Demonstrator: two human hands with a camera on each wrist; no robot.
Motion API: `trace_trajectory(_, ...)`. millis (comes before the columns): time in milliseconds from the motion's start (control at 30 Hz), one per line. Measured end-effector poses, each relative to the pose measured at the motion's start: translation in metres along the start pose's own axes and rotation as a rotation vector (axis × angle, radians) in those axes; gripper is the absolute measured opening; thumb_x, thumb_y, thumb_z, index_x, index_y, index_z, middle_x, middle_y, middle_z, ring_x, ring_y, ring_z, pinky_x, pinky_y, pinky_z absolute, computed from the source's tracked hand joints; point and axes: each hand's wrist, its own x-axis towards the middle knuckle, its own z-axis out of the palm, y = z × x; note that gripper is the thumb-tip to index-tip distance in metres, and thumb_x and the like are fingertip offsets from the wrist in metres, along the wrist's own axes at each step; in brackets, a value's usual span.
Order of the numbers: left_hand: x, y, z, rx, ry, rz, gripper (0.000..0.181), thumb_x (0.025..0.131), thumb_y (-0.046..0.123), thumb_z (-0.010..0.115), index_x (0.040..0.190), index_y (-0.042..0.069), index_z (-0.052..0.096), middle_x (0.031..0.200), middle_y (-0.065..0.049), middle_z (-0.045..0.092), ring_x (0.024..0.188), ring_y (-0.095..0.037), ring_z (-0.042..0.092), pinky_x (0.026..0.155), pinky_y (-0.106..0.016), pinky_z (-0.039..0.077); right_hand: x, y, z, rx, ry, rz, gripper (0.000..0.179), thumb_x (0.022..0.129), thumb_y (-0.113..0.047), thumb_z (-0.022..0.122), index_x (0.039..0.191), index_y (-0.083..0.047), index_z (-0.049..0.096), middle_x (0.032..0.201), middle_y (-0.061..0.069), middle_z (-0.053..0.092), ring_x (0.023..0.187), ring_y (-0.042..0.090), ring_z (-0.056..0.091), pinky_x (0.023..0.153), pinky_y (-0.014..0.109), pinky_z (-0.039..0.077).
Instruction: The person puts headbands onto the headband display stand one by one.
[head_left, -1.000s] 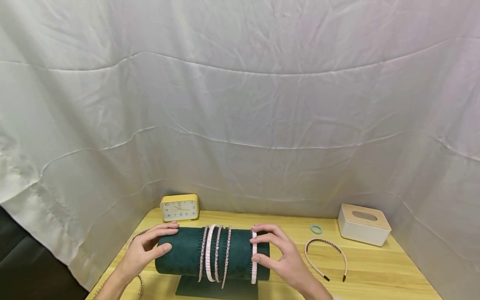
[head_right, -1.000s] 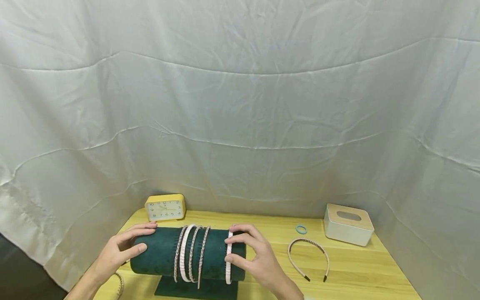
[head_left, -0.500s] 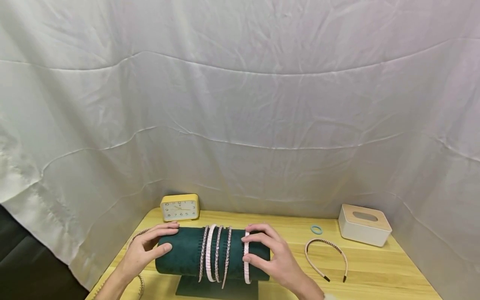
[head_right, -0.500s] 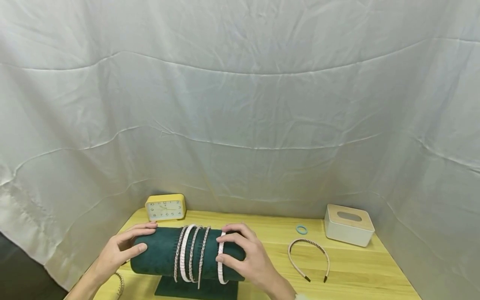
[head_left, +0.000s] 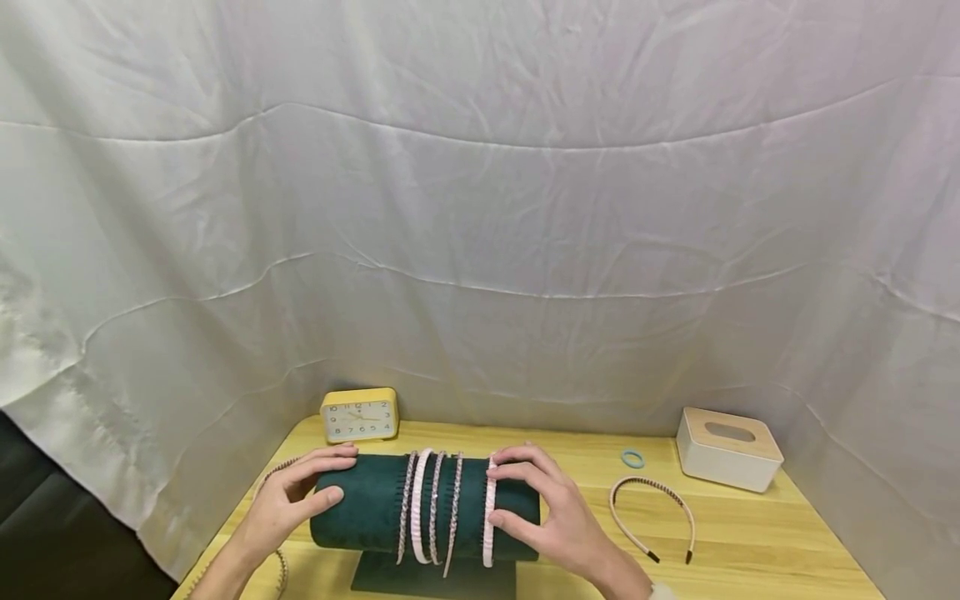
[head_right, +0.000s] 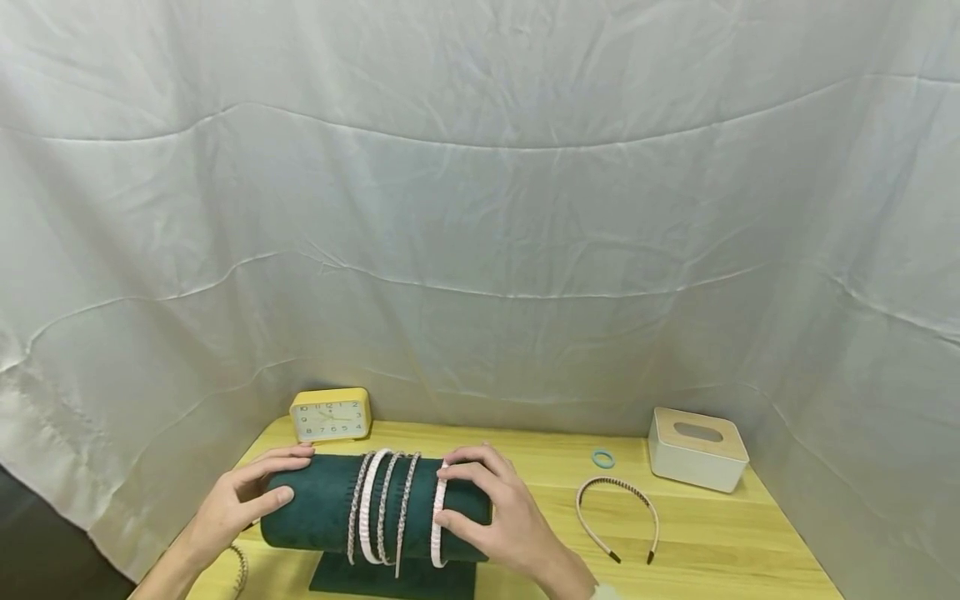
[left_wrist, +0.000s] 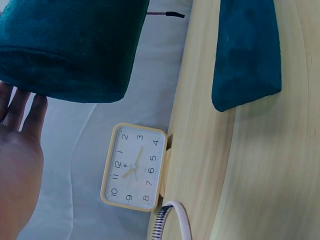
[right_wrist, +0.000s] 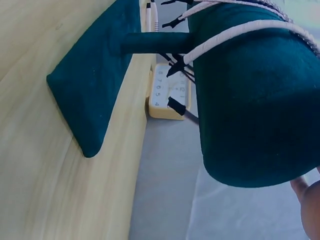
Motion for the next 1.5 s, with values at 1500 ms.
trace_trajectory(1500, 0.0, -0.001, 0.0, 0.003, -0.001, 0.003, 0.04, 0.098, -0.015, 0.065, 0.136, -0.003, 0.071, 0.15, -0.021, 0.065, 0.142, 0.0, 0.059, 0.118, -0.011, 0.043, 0.033, -0.005, -0.002, -0.19, -0.157, -0.008, 0.035, 0.095, -0.041, 0.087, 0.125, -0.03, 0.073, 0.135, -0.009, 0.069, 0.125, 0.012, 0.065, 0.106, 0.042, 0.057)
